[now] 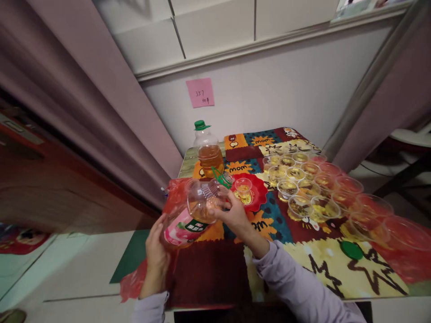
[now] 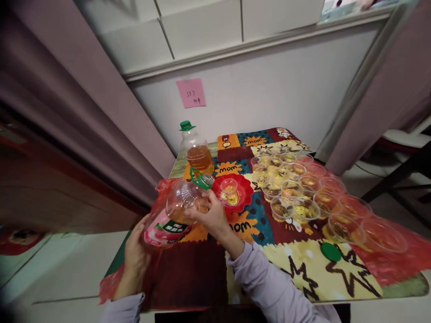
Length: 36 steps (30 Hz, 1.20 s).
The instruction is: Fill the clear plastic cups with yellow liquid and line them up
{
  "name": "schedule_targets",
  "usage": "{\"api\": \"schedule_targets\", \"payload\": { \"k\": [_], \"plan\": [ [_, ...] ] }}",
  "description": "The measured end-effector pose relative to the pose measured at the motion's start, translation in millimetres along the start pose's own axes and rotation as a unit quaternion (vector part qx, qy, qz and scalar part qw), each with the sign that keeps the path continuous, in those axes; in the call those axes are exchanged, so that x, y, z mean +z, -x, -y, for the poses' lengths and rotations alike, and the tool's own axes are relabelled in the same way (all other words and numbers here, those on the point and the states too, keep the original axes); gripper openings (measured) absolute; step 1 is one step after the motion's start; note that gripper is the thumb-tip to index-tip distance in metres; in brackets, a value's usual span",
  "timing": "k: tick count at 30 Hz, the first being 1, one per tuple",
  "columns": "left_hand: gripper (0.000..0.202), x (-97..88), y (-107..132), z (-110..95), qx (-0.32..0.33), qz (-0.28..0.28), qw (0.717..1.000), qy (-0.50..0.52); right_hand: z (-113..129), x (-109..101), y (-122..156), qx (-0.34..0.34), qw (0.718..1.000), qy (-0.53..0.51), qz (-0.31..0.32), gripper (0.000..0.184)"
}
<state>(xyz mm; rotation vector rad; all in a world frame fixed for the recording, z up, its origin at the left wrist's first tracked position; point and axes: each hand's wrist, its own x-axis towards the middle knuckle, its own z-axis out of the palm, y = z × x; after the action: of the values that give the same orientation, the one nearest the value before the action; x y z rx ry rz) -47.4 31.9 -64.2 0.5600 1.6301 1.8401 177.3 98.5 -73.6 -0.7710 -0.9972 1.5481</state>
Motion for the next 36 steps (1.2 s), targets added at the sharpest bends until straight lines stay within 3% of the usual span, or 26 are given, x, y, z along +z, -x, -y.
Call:
{"api": "schedule_targets", "payload": {
  "k": [2, 5, 7, 9, 13, 18, 22, 26, 29, 32, 36],
  "plan": [
    [0.047, -6.5, 0, -13, 0.063, 0.007, 0.997, -0.048, 4, 6, 5, -0.014, 0.999, 0.04, 0.006, 0.073],
    [0.074, -3.8, 2, -33, 0.221, 0.117, 0.953, -0.173, 8, 17, 12, -0.022, 0.998, 0.053, 0.02, 0.072],
    [0.099, 4.4, 3, -39, 0.251, 0.171, 0.926, -0.223, 12, 23, 16, -0.025, 0.998, 0.049, 0.04, 0.073],
    [0.115, 12.0, 3, -38, 0.253, 0.191, 0.91, -0.268, 19, 24, 17, -0.036, 0.994, 0.069, 0.07, 0.074],
    [0.119, 12.7, -2, -23, 0.28, 0.177, 0.89, -0.313, 50, -4, 7, -0.095, 0.959, 0.219, 0.156, 0.071],
    [0.12, 1.0, -7, -8, 0.325, 0.151, 0.873, -0.33, 116, -81, -29, -0.158, 0.88, 0.441, 0.077, 0.054],
    [0.12, -1.3, -6, -5, 0.341, 0.149, 0.866, -0.334, 154, -118, -58, -0.134, 0.76, 0.631, 0.083, 0.04],
    [0.115, -1.2, -3, -5, 0.34, 0.155, 0.87, -0.323, 148, -114, -74, -0.088, 0.62, 0.765, 0.154, 0.057],
    [0.115, -2.4, -2, -7, 0.328, 0.152, 0.878, -0.313, 128, -97, -81, -0.054, 0.549, 0.81, 0.198, 0.085],
    [0.116, -5.3, -4, -7, 0.321, 0.147, 0.883, -0.309, 112, -81, -87, -0.036, 0.518, 0.826, 0.22, 0.089],
    [0.117, -9.9, -8, -6, 0.326, 0.153, 0.88, -0.31, 104, -68, -92, -0.03, 0.509, 0.827, 0.235, 0.068]
  ]
}}
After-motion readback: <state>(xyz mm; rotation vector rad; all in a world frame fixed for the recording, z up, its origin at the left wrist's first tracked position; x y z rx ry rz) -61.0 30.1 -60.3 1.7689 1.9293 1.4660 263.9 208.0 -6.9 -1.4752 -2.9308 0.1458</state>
